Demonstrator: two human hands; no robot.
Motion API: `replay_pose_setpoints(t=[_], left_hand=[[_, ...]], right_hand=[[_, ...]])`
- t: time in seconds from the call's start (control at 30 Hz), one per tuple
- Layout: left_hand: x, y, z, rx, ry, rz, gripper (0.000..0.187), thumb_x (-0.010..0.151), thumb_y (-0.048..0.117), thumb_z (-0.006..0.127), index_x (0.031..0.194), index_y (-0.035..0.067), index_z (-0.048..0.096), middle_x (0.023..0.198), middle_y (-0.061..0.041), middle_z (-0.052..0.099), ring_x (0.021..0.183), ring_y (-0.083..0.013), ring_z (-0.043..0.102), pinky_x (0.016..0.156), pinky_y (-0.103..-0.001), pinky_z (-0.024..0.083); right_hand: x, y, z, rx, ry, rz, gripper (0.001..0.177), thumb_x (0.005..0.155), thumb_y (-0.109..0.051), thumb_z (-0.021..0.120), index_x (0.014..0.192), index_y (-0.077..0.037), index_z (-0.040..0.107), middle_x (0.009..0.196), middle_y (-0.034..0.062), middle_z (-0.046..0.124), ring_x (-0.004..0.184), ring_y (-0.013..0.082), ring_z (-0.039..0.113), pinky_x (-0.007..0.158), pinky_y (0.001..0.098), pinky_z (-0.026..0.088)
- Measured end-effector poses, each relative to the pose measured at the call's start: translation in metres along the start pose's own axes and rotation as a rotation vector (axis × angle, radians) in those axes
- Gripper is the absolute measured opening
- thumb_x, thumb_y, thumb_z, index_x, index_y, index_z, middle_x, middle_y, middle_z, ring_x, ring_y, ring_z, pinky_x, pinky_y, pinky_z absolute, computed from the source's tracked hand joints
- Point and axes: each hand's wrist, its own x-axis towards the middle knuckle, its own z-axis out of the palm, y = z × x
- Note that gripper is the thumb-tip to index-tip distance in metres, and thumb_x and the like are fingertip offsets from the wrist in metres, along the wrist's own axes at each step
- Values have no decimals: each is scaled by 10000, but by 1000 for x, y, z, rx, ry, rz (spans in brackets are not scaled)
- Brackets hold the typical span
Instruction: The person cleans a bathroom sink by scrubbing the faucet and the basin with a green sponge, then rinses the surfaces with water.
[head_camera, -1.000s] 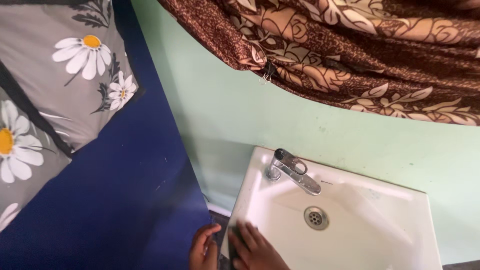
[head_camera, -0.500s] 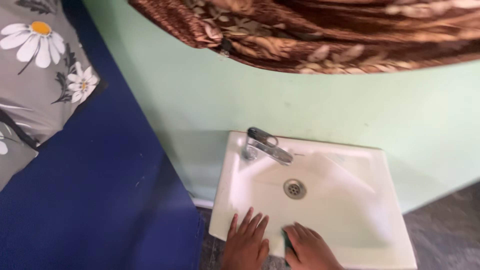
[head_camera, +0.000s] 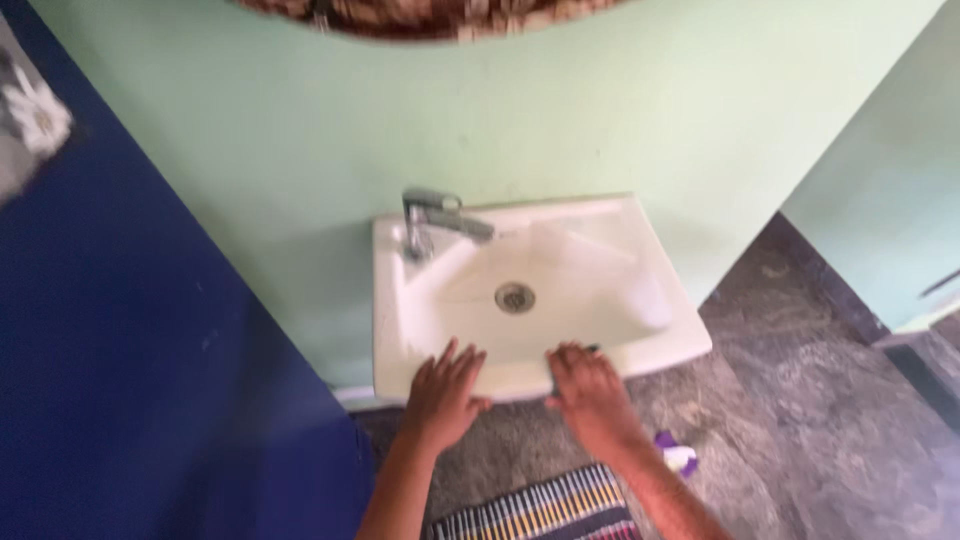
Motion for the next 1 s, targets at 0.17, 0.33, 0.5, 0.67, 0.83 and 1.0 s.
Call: replay_pose_setpoints(t=[0.17, 0.33, 0.5, 0.67, 0.83, 1.0], left_hand=[[-2, 9, -2, 1, -21, -76, 702, 851, 449, 722, 1462, 207, 474, 1608, -3, 380, 1543, -223, 210, 1231, -516, 180], [-6, 3, 7, 16, 114, 11, 648, 813, 401, 767, 1375, 172, 540, 1591, -23, 432, 1526, -228, 290, 1189, -493, 278], [-4, -5, 16, 74, 188, 88, 643, 814, 372, 779, 1372, 145, 557, 1571, -51, 468, 1483, -249, 340, 1143, -505, 305], [-5, 1, 7, 27, 151, 64, 654, 808, 426, 781, 1355, 148, 553, 1539, -47, 468, 1482, -248, 332, 1144, -500, 298], [-7, 8, 4, 29, 166, 38, 632, 796, 396, 787, 1336, 150, 566, 1541, -46, 477, 1489, -250, 340, 1149, -495, 296], [-5, 6, 3, 54, 150, 50, 624, 835, 408, 754, 1358, 137, 551, 1543, -66, 466, 1486, -261, 348, 1148, -493, 300]], right_hand=[[-11, 3, 15, -76, 196, 15, 701, 972, -434, 529, 1499, -19, 326, 1519, 205, 375, 1446, 355, 320, 1187, 575, 251], [0, -46, 24, 55, 160, 63, 656, 976, -380, 538, 1493, -28, 339, 1535, 202, 350, 1478, 348, 296, 1195, 575, 242], [13, -79, 51, 35, 284, -67, 621, 986, -299, 546, 1532, -73, 355, 1571, 191, 347, 1478, 350, 309, 1186, 580, 265], [2, -12, 51, -147, 183, -101, 586, 977, -320, 550, 1499, -98, 401, 1597, 168, 366, 1495, 323, 299, 1202, 550, 246], [-14, 14, 35, -93, 282, -69, 619, 945, -376, 599, 1443, -41, 444, 1482, 211, 431, 1411, 364, 361, 1147, 601, 280], [0, -40, 21, 189, -7, 171, 585, 956, -291, 635, 1447, -42, 435, 1508, 188, 405, 1418, 344, 387, 1166, 561, 350]])
